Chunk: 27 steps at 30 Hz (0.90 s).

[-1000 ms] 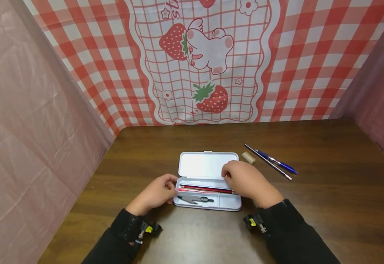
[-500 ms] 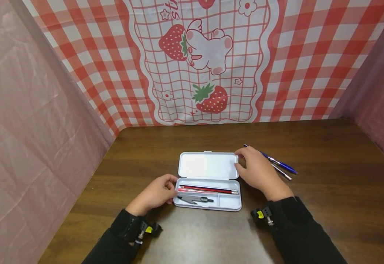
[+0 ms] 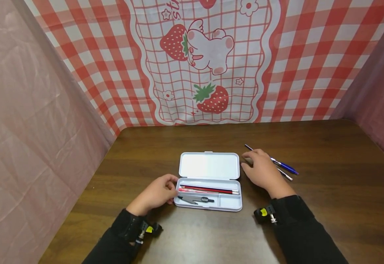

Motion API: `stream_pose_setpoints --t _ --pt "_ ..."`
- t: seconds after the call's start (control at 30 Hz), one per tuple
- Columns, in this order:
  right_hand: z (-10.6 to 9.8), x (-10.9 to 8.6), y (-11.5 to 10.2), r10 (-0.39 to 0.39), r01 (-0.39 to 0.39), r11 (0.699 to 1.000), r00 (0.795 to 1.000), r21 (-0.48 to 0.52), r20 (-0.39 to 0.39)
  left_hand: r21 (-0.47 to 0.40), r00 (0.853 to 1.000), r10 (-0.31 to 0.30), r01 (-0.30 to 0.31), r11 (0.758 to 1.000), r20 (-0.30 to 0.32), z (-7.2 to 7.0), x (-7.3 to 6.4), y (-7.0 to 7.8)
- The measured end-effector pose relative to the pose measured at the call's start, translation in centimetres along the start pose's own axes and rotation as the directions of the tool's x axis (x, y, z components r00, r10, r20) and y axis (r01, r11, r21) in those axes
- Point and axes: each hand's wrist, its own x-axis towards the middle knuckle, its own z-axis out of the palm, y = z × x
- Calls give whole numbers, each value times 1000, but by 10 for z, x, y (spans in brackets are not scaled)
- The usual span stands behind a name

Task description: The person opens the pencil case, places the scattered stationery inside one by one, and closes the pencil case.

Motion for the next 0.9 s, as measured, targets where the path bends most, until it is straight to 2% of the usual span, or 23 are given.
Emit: stream_pose_setpoints --t 0.3,0.53,0.77,0.9 --pt "-4 2 22 -3 3 1000 1000 3 23 11 1000 -10 10 1000 -1 1 0 2" --pt "-5 3 26 -38 38 999 999 3 23 15 1000 -19 19 1000 -3 1 -1 3" --pt "-9 2 24 60 -60 998 998 2 0 15 1000 -13 13 1000 -2 1 -1 2" --pt "-10 2 23 80 -80 997 997 8 4 15 1000 -10 10 1000 -2 2 -1 2"
